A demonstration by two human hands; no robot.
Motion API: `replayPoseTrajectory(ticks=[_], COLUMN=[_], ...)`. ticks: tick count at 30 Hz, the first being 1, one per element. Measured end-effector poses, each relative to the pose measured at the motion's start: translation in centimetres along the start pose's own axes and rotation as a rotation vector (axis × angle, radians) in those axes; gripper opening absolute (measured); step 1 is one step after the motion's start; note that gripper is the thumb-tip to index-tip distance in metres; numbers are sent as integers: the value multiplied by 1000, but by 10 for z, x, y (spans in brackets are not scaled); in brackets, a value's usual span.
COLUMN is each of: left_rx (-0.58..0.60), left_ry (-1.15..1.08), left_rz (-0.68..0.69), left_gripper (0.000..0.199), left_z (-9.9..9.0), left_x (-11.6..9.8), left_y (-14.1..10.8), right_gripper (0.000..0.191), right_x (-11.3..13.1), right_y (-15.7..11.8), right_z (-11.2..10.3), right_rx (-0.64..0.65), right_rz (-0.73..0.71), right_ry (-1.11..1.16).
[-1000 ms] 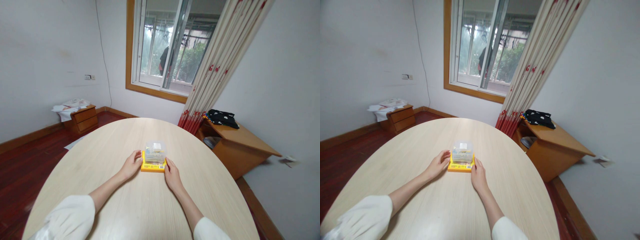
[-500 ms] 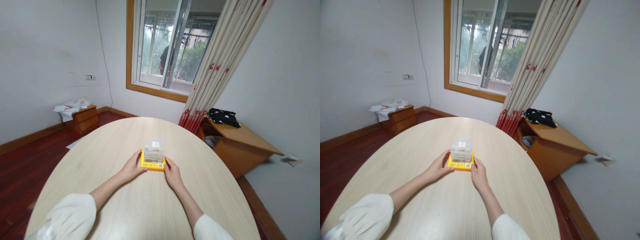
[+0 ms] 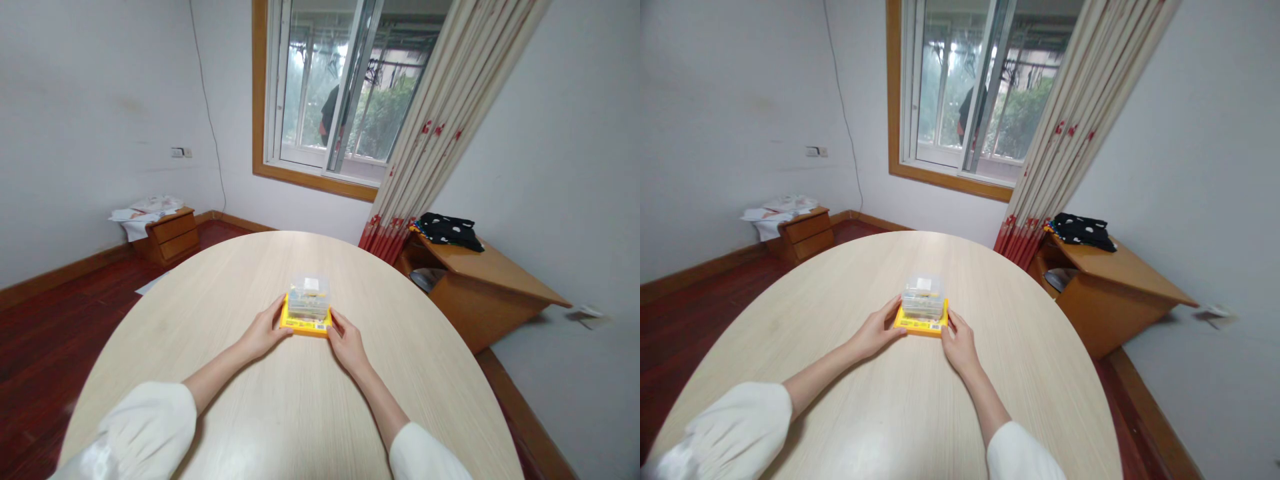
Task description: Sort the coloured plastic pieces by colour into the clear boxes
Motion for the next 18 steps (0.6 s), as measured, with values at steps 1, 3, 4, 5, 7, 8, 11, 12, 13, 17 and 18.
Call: replayPoseTrajectory(ticks=[1,3,4,5,7,8,11,12,13,17,18], left_rx=[0,-4,-7,-11,-20,-21,-19,-23,-32,-71,-77], left_ry=[-9,-24,-28,-29,-24,-20,0,9,21,113,149], left_rz=[-4,-19,-28,-35,-46,-50,-58,-56,-52,-25,-18], left_gripper=[80,79,78,76,74,73,69,68,66,60,58], left_z=[0,1,1,1,1,0,0,-1,-2,-9,-11], left_x=[1,2,2,3,2,2,2,1,0,-6,-8], left_y=[0,0,0,1,1,1,0,0,0,0,1], right_gripper=[52,52,51,51,51,51,51,51,51,56,57], right_x=[0,0,0,1,4,5,8,9,10,12,12], right_y=[0,-1,-1,-1,-1,-2,-2,-3,-3,-5,-5], right_z=[0,1,1,1,0,0,0,0,0,3,4], right_rx=[1,2,1,0,-7,-10,-12,-10,-8,14,24], right_rz=[-1,-7,-9,-11,-14,-17,-26,-30,-33,-54,-57], right_ry=[1,3,4,3,-6,-13,-31,-34,-38,-69,-75])
Point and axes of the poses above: each hand's wrist, its own y-axis towards the middle knuckle, its own z-axis out of the palm, x = y × z, the point moved 10 cm from there along y, towards the middle knuckle, and after that the axes turned 12 degrees about z, right-handed, at the moved point
